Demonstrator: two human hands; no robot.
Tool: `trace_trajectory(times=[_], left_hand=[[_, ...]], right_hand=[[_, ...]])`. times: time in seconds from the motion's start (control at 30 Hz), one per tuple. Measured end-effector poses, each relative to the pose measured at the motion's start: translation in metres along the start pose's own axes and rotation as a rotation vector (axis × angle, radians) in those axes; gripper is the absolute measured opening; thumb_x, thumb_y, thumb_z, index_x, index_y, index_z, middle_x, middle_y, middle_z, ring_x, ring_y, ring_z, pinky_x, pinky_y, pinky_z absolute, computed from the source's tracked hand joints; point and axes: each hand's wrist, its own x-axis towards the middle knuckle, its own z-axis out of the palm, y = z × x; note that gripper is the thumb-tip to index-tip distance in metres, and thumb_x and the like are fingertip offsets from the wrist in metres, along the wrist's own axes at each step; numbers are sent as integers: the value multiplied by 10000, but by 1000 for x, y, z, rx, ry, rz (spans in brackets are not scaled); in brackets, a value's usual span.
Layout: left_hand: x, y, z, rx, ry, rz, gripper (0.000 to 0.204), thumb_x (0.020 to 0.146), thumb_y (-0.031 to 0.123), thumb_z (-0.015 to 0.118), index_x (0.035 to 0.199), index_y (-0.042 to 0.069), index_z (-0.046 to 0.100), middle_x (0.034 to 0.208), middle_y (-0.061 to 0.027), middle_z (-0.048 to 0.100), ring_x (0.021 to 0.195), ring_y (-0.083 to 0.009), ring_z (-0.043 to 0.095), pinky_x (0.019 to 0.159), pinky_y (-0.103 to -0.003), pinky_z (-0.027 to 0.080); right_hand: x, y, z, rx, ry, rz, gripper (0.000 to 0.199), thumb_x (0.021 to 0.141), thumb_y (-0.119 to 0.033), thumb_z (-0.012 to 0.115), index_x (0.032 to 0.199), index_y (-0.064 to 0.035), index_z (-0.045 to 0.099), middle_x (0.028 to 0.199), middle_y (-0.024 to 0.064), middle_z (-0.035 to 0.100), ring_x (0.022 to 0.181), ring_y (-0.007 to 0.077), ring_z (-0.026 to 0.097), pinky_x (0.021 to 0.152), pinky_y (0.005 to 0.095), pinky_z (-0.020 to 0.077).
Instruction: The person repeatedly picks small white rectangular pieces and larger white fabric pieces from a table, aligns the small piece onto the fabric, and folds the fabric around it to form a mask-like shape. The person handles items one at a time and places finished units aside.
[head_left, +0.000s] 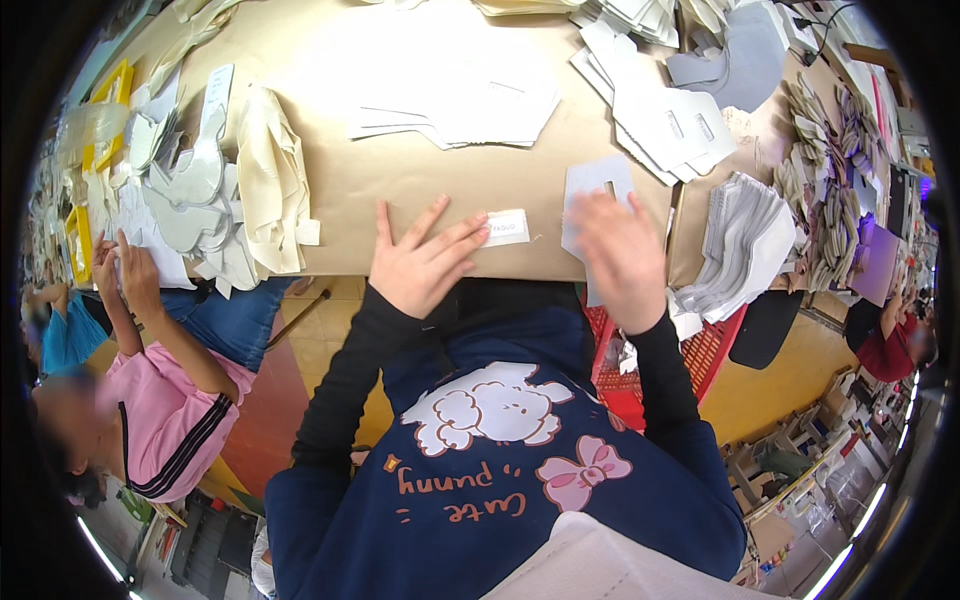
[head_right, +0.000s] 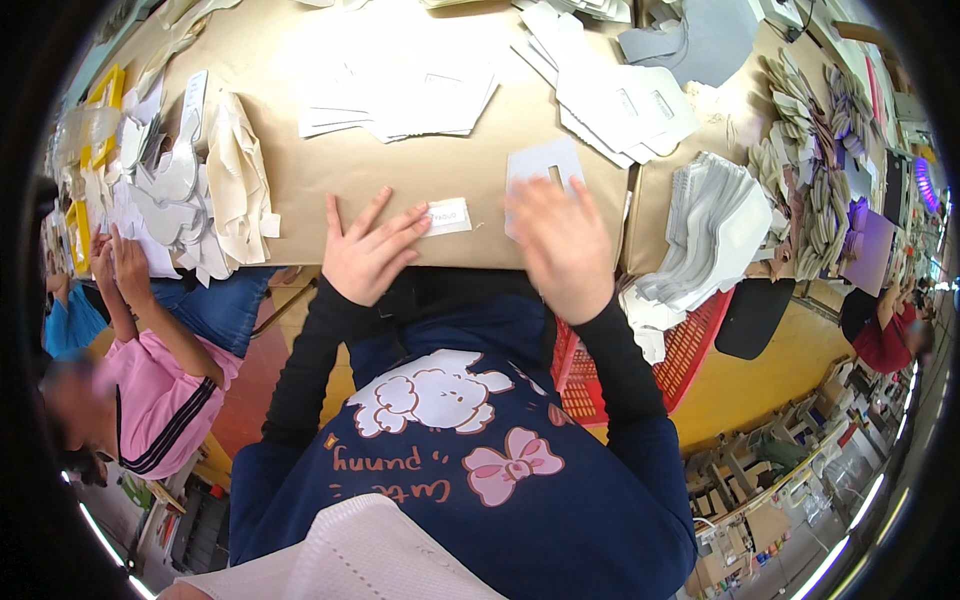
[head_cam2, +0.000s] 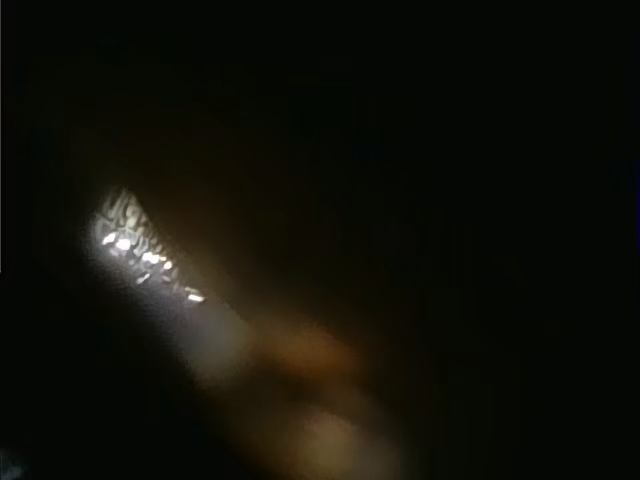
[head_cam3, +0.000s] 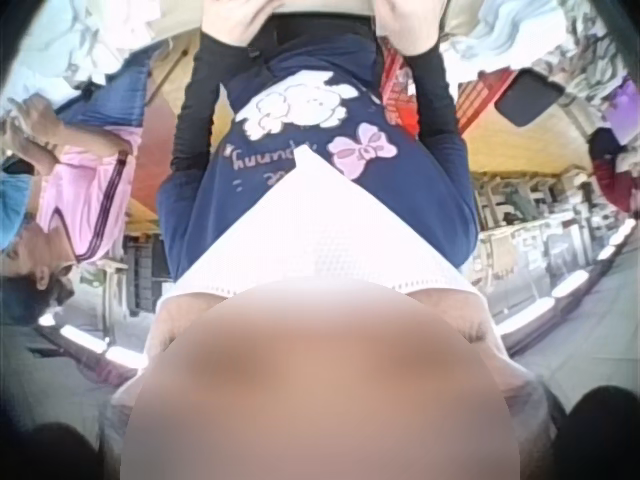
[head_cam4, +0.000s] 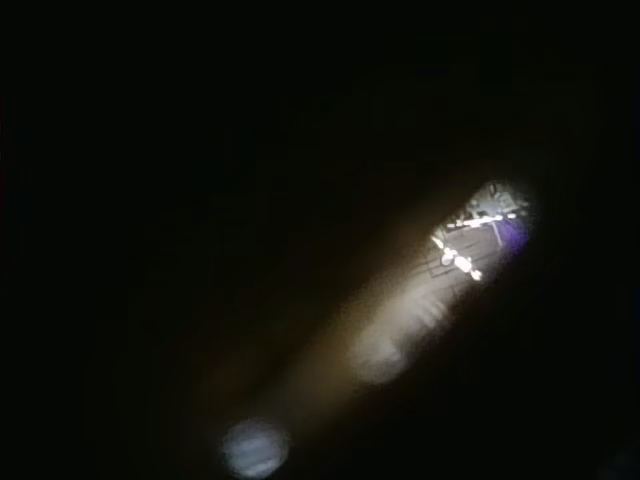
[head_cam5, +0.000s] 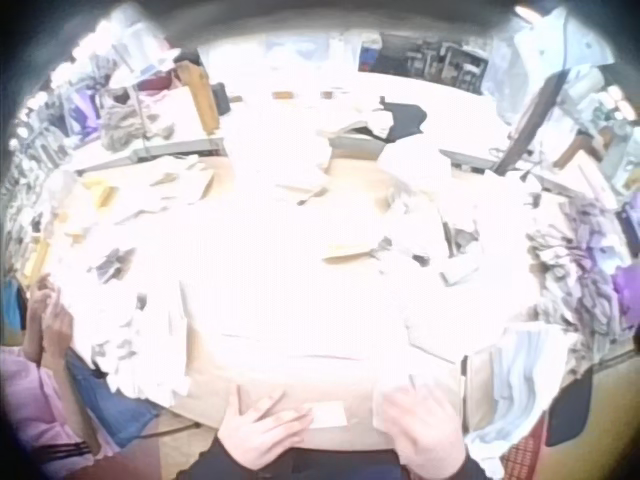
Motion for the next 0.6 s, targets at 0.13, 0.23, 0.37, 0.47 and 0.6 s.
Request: trace_trajectory(times=[0.13,0.23,0.37,0.47,0.6], left_hand=[[10,-18,-9,-84,18,46,307,875,208,720,1180,237,698,1392,102,599,1370,-204,484,1187,-643,176],[11,-23,-16,-201,52,37,285,884,145,697,1166,181,703,1355,42,627,1341,-226,510,1193,-564,229],[12,-12,-21,-355,129,21,274,867,66,684,1130,135,721,1261,-24,671,1226,-252,586,1123,-501,341],[10,5,-25,-553,135,-2,245,854,1,677,1084,66,732,1142,-93,706,1095,-275,649,1010,-440,450],[-1,25,-34,-1015,-58,-226,221,866,-67,645,1056,6,730,1043,-132,723,968,-263,691,887,-374,522]], right_hand=[[9,27,-16,-102,76,102,537,781,86,578,1296,-54,637,1447,126,538,1317,346,499,1087,444,398],[8,27,-12,154,116,222,598,809,30,654,1393,-35,543,1423,176,531,1305,364,485,1086,426,388],[9,14,4,132,206,397,714,801,-18,741,1458,-32,462,1162,166,624,1105,300,587,981,391,456],[14,10,-3,464,76,687,754,795,35,745,1480,-46,440,1017,59,590,894,164,564,801,289,462],[21,2,-43,518,54,356,315,818,1,725,1131,6,691,837,54,582,772,174,599,687,254,449]])
